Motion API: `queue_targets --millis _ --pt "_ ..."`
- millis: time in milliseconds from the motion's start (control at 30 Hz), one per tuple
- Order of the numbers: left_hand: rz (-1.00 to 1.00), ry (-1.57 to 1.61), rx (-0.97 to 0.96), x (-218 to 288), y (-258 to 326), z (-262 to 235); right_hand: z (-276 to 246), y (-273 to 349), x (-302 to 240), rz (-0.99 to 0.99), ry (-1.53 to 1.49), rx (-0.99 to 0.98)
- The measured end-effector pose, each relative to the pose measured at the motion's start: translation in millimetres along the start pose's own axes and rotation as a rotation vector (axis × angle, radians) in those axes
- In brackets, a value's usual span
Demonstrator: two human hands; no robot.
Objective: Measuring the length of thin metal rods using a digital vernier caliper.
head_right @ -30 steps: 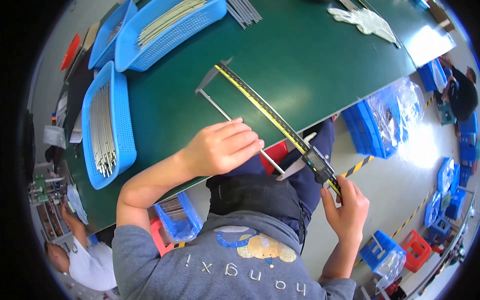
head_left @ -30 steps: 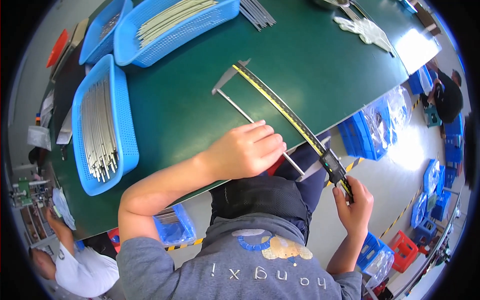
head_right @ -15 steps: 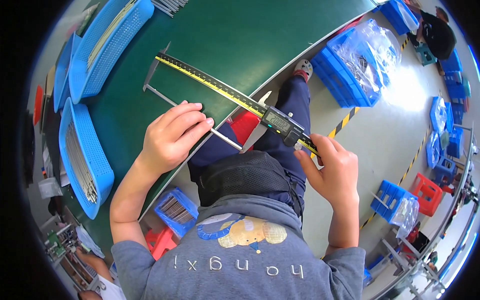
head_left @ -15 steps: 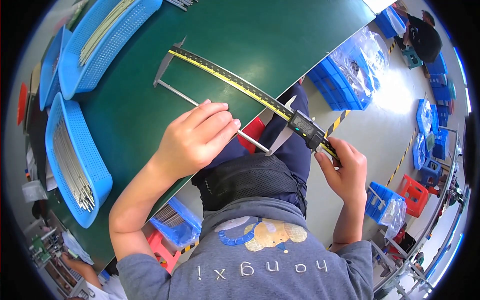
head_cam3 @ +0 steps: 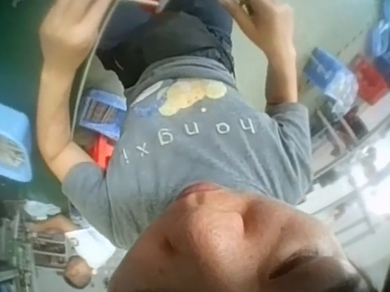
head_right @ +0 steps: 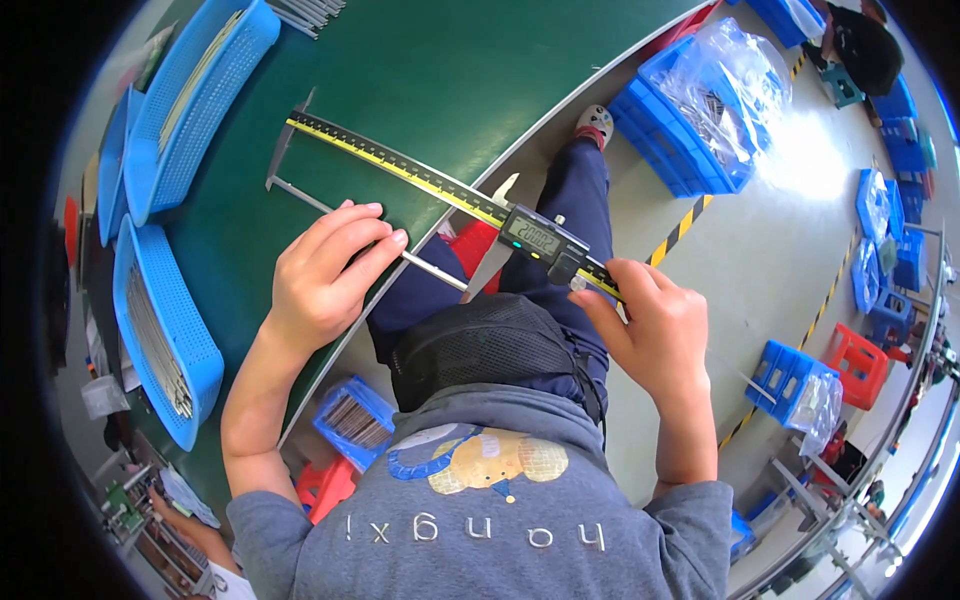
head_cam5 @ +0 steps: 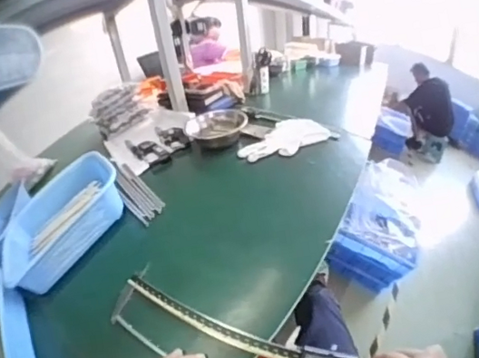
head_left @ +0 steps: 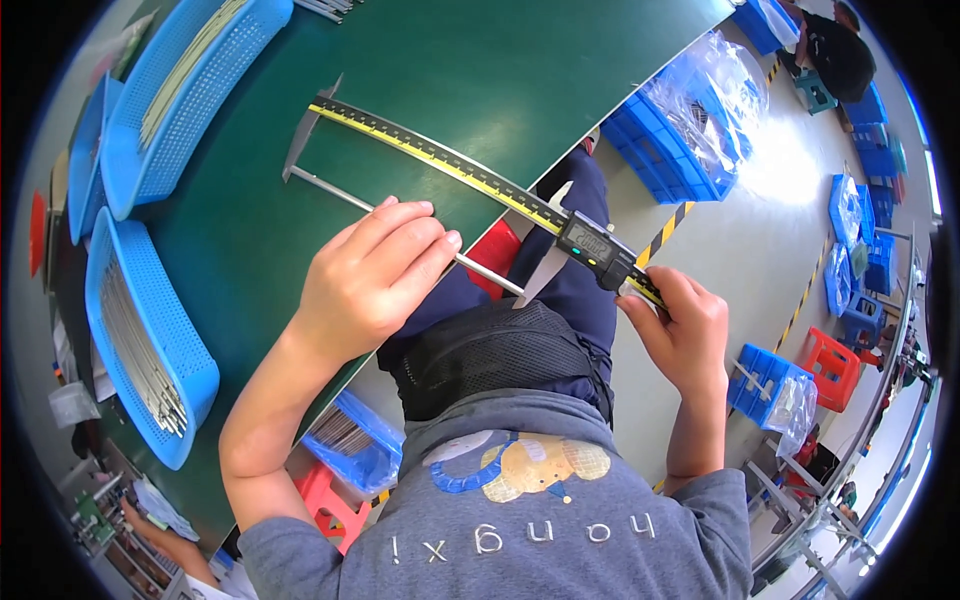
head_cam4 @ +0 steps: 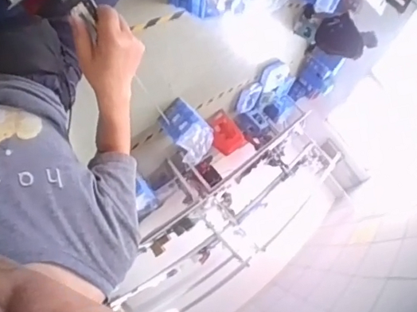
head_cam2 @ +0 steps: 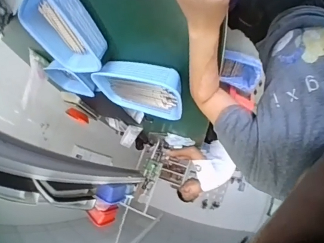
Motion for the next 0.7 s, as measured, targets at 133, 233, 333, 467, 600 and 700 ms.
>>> queue_targets --millis 133,233,333,467,600,700 --pt "-0.007 -0.016 -0.041 -0.8 0.5 -2.4 2.3 -0.5 -0.2 -0.007 0.001 0.014" --pt "-0.01 0.016 -0.03 -2.3 1.1 -1.7 4.9 1.2 1.7 -0.003 0.007 0.009" --pt "-0.024 0.022 -0.048 -2.6 0.7 -2.8 7.4 4.4 3.4 -0.006 0.016 0.005" --pt "-0.055 0.039 -0.057 -4.9 2.4 -4.3 5.5 4.0 0.0 -0.015 0.008 0.006" --pt "-0.076 0.05 -0.058 -8.3 4.2 -4.3 5.3 3.6 -0.7 -0.033 0.007 0.004" --pt "-0.08 0.062 -0.054 -10.8 2.6 -3.6 5.6 2.8 0.4 -0.021 0.001 0.0"
Point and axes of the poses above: each hand's wrist, its own y-axis away from the middle knuckle, its own z-axis out of the palm, x = y × z, the point moved 4 cm from there along -y, towards the middle knuckle, and after that the axes turned 9 degrees about y, right-handed, at the moved point
